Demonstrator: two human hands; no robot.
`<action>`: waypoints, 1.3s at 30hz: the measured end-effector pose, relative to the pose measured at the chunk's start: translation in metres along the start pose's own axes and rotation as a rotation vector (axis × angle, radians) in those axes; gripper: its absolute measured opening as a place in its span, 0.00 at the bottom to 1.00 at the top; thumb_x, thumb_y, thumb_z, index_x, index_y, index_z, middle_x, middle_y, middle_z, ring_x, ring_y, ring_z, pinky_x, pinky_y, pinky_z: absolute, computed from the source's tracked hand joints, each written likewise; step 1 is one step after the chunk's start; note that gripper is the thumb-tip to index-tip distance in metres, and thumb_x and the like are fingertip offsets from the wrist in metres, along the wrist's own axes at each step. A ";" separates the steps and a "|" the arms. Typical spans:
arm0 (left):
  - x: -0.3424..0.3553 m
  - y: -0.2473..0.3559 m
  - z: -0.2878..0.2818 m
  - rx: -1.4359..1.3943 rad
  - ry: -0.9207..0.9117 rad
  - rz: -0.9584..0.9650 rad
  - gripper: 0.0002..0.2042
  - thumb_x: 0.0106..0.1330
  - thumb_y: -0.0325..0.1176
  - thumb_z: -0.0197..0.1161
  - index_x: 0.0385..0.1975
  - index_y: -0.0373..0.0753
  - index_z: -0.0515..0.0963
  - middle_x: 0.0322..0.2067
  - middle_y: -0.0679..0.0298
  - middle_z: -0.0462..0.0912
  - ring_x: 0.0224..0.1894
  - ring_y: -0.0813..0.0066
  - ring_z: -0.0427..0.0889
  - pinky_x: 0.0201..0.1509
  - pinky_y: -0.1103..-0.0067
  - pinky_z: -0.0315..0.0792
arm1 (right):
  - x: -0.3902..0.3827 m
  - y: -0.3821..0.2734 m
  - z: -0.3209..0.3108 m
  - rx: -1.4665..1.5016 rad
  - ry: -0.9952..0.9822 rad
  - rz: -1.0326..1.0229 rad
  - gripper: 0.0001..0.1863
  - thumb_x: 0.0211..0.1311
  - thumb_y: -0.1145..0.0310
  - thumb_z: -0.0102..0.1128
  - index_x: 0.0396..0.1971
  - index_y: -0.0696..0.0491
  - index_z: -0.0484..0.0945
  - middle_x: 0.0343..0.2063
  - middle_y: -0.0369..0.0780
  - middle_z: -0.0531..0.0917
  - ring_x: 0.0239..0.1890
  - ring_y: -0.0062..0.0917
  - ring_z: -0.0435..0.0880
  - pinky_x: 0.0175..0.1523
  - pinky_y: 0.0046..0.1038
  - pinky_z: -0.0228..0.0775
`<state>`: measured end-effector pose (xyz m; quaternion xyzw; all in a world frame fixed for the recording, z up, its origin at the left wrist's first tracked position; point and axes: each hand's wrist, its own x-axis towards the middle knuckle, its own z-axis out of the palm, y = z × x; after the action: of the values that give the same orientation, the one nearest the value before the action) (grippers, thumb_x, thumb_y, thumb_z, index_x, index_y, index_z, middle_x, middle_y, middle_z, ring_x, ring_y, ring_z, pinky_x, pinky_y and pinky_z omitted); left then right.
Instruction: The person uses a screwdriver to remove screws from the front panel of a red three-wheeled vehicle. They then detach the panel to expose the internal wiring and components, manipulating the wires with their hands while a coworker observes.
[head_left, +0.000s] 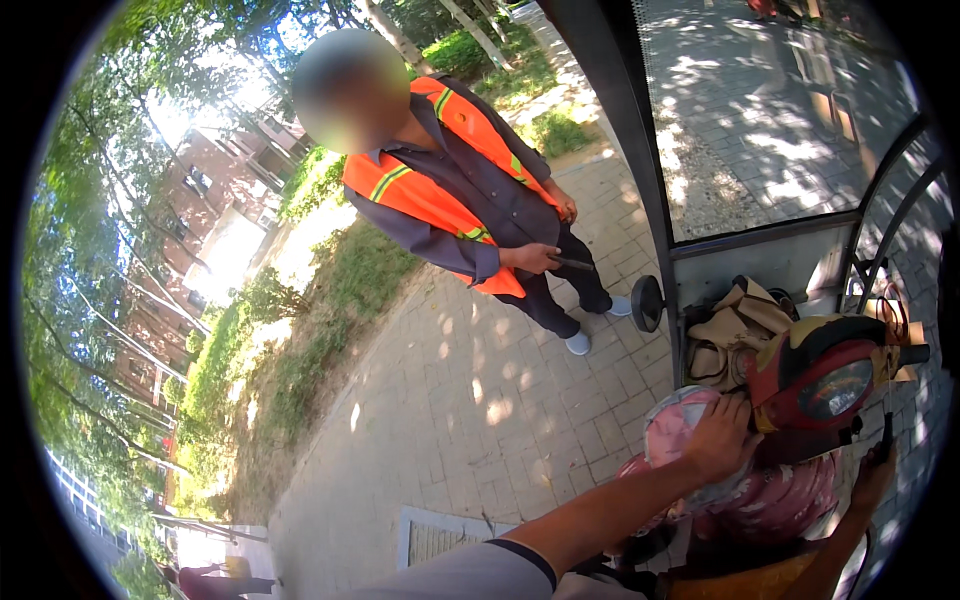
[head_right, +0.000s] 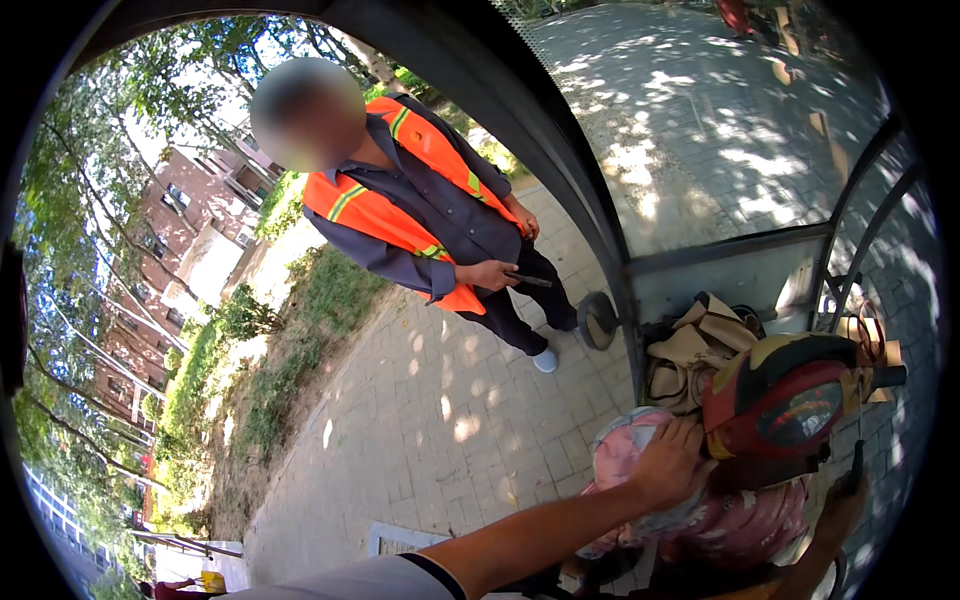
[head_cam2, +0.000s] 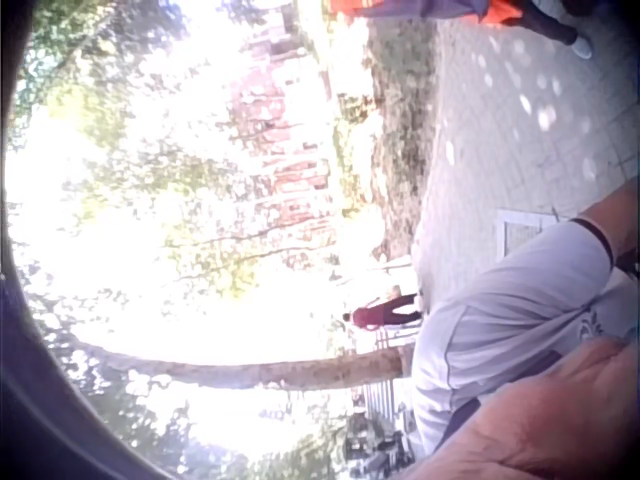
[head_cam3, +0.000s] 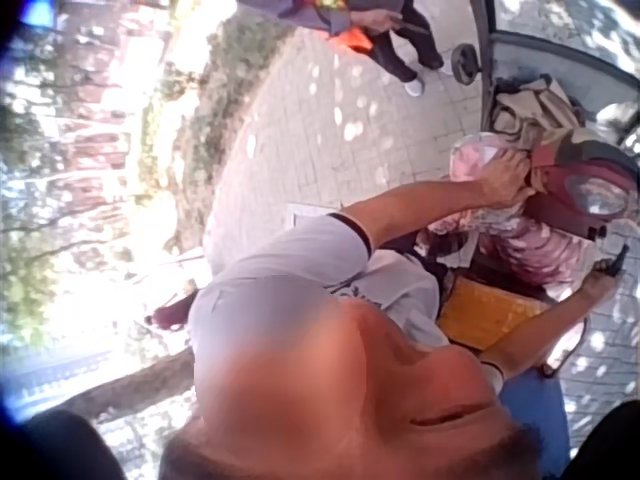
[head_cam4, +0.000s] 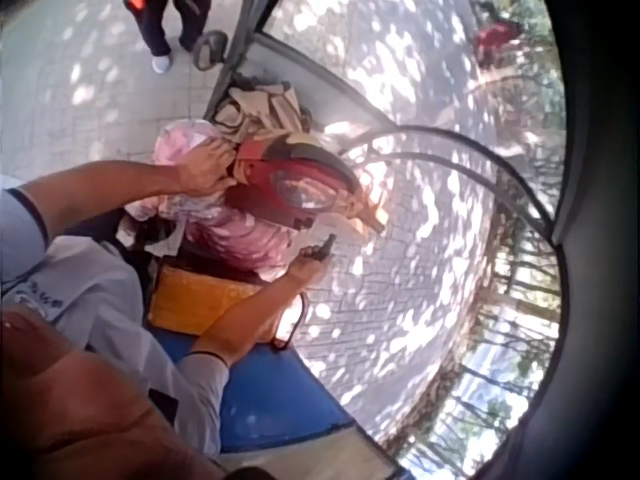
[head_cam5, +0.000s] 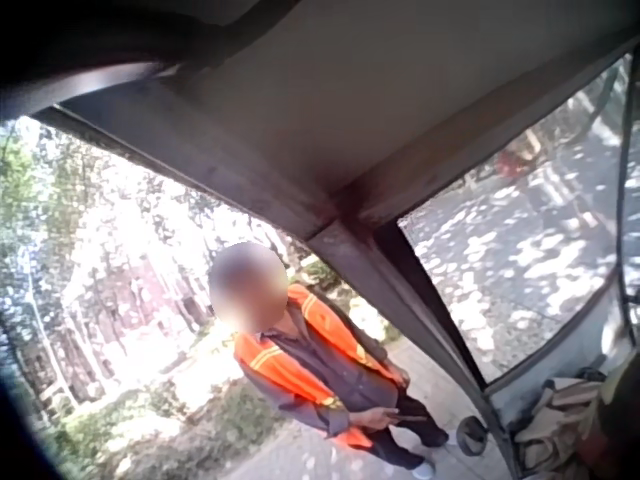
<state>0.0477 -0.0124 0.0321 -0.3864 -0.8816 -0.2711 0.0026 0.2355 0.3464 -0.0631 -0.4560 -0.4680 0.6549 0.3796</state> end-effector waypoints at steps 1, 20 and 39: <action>0.005 0.008 0.007 -0.014 0.015 0.020 0.26 0.69 0.44 0.62 0.54 0.26 0.70 0.52 0.43 0.74 0.58 0.45 0.72 0.66 0.58 0.64 | 0.010 0.003 -0.011 -0.095 0.002 -0.142 0.18 0.81 0.51 0.49 0.37 0.49 0.77 0.25 0.29 0.71 0.26 0.16 0.69 0.34 0.21 0.65; 0.005 0.000 0.024 0.091 -0.016 0.094 0.31 0.67 0.45 0.64 0.58 0.23 0.67 0.57 0.38 0.72 0.61 0.37 0.70 0.67 0.52 0.61 | -0.038 -0.053 0.029 0.368 0.007 0.404 0.16 0.80 0.53 0.50 0.37 0.51 0.72 0.24 0.36 0.77 0.22 0.24 0.72 0.29 0.28 0.65; 0.009 0.001 0.026 0.090 -0.003 0.115 0.31 0.67 0.46 0.64 0.57 0.23 0.67 0.60 0.36 0.71 0.61 0.37 0.69 0.67 0.53 0.61 | -0.030 -0.039 0.029 0.278 0.087 -0.144 0.15 0.79 0.56 0.54 0.40 0.54 0.75 0.25 0.38 0.78 0.23 0.23 0.74 0.30 0.25 0.67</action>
<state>0.0477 0.0072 0.0122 -0.4364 -0.8692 -0.2298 0.0344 0.2198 0.3217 -0.0144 -0.3924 -0.3875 0.6639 0.5050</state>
